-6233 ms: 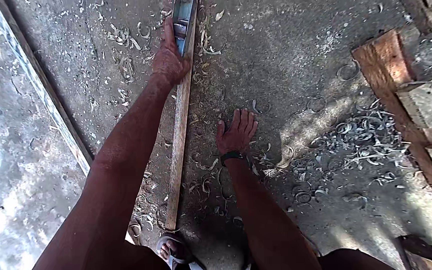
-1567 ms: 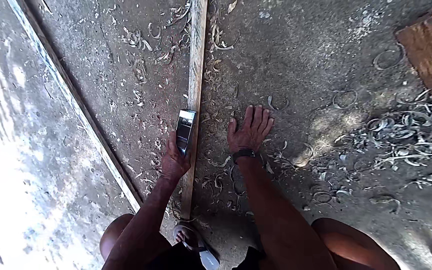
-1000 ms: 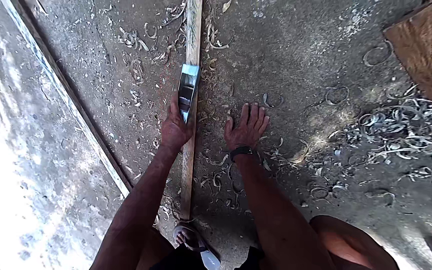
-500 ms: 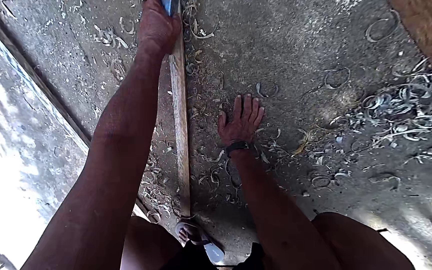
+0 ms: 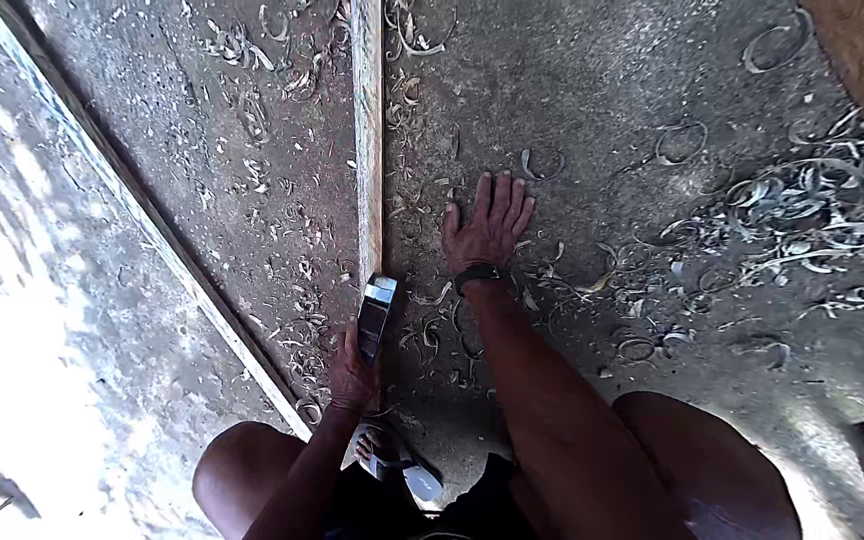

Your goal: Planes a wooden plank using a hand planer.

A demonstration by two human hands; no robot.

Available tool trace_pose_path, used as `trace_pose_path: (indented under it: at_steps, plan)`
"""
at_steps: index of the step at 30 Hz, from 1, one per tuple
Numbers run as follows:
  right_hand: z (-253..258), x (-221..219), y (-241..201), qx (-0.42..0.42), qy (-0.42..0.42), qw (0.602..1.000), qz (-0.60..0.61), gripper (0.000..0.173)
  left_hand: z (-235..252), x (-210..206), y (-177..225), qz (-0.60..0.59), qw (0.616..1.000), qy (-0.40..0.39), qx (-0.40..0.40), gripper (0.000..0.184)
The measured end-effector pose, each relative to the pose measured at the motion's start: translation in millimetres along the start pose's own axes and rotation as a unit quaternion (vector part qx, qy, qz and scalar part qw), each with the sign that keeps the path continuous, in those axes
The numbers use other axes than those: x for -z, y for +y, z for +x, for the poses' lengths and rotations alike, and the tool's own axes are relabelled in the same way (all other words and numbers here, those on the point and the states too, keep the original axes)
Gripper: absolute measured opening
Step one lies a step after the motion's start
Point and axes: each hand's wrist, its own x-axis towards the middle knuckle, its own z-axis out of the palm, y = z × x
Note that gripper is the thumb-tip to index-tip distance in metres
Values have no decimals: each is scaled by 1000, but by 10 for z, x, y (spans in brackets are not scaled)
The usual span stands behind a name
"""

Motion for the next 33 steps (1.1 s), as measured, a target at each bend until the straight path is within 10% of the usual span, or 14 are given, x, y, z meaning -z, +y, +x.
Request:
trace_pose_path:
  at_steps: [4, 12, 17, 20, 24, 27, 33]
  plan:
    - [3, 0, 1, 2, 6, 1000, 0, 74, 214, 80, 181, -7, 999, 39, -6, 88]
    - [-9, -69, 24, 13, 36, 999, -4, 74, 3191, 1249, 1612, -8, 999, 42, -15, 105]
    - [-18, -72, 36, 7, 31, 999, 4, 73, 4275, 1600, 2082, 227, 965, -25, -125, 44]
    - [-14, -65, 22, 5, 28, 1000, 5, 73, 4235, 1586, 1972, 320, 927, -48, -191, 50]
    - [-12, -72, 29, 13, 39, 999, 4, 74, 3704, 1444, 1689, 34, 995, 53, -73, 72]
    - [-25, -62, 23, 11, 36, 999, -5, 75, 2886, 1145, 1307, -38, 996, 53, -67, 111]
    - [-16, -52, 28, 4, 22, 1000, -2, 75, 1205, 448, 513, -32, 999, 18, 24, 109]
